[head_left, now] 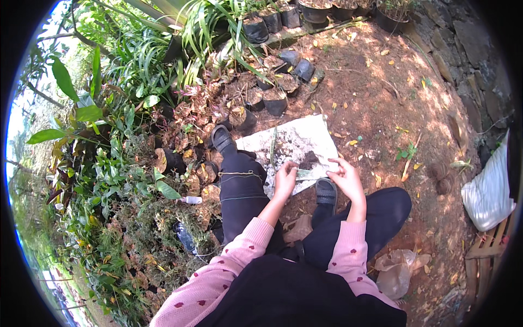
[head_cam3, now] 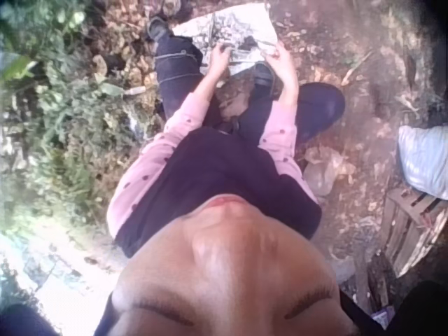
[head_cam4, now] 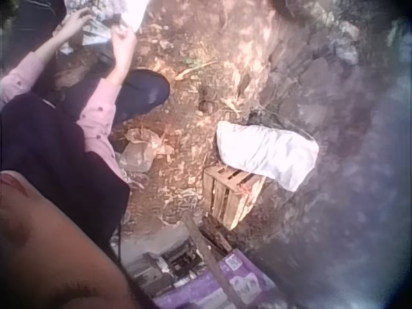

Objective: The person sits cross-legged on the ground and repeatedly picks up small plant stems and debris from a white sheet, separating and discarding pieces while handling them one at a time. The person occasionally reaches toward nearby potted plants and continues sorting the material on the sheet.

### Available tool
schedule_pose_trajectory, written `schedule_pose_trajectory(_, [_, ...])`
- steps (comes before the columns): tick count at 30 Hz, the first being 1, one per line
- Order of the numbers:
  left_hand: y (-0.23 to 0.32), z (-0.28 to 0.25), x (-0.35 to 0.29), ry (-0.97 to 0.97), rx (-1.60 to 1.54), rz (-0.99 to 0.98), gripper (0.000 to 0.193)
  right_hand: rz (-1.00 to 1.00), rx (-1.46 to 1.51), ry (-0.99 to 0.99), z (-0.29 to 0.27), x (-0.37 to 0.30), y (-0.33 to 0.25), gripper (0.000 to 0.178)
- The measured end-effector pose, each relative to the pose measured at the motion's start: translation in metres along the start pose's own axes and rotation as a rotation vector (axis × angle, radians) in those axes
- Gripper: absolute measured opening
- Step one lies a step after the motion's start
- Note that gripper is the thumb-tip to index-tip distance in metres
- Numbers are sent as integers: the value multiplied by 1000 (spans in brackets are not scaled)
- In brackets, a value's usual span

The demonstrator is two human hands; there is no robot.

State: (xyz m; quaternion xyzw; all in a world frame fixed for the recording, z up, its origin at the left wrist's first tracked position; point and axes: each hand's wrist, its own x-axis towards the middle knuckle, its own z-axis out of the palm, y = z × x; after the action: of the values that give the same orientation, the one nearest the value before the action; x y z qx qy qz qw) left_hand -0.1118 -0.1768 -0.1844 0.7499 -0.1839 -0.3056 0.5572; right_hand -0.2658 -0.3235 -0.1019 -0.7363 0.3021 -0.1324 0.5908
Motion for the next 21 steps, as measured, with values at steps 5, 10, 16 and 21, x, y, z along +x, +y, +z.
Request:
schedule_pose_trajectory(5, [-1,8,1,111,-497,9,17,-9,-200,-1,2,-4,-9,45])
schedule_pose_trajectory(10, [46,0,-19,108,-913,-173,19,-74,-268,184,17,7,1,32])
schedule_pose_trajectory(16, [25,-1,-13,49,-647,-323,26,-136,64,295,25,11,-17,23])
schedule_pose_trajectory(21, [7,9,-11,18,-582,-97,23,-249,162,287,30,15,-8,20])
